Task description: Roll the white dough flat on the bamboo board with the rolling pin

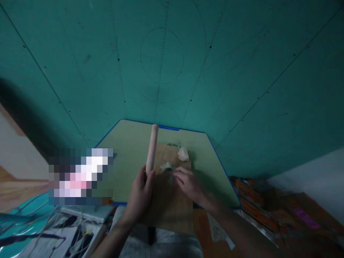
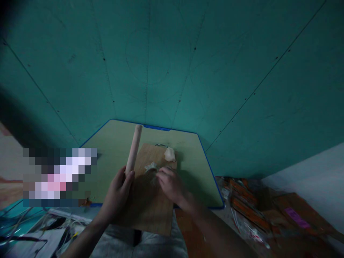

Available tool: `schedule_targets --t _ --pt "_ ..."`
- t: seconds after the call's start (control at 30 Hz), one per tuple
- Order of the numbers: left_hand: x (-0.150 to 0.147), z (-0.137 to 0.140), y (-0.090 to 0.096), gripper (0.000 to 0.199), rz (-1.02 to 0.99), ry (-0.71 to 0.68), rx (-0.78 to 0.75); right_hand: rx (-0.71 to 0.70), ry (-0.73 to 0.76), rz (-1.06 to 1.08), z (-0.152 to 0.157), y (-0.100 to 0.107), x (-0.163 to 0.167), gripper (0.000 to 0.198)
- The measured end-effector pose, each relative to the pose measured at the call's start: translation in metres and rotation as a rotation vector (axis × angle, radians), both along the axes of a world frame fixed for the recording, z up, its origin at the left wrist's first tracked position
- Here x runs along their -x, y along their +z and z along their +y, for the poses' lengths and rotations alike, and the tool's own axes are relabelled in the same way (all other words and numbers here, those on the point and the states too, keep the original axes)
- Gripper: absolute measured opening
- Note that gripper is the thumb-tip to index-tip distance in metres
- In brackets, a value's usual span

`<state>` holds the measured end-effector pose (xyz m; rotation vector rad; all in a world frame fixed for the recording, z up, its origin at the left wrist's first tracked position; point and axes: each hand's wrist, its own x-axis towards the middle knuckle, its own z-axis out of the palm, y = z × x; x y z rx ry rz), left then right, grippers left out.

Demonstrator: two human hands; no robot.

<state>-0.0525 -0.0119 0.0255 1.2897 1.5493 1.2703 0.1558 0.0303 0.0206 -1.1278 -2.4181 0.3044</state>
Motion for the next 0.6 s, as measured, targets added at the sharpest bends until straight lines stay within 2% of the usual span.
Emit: schedule_targets --t 0.17,0.27,0.37,0.53,0.6 --pt "0.0 0.0 0.003 0.049 -0.001 0.014 -0.013 -0.076 0.068 0.052 0.016 0.005 -0.004 0.02" --pt "-0.001 0.0 0.005 0.048 0.003 0.012 -0.014 -0.065 -0.008 0.143 0.028 0.011 -0.005 0.019" --pt "-0.001 0.0 0.005 0.048 -0.007 0.007 -0.021 -0.01 -0.093 0.278 0.03 0.015 0.0 0.018" --pt "0.0 -0.001 0.003 0.051 -0.018 0.002 0.003 0.197 -0.126 0.511 0.021 0.02 0.008 0.02" --pt "0.001 -0.002 0.002 0.052 -0.033 0.001 0.005 0.2 -0.143 0.572 0.017 0.021 0.008 0.023"
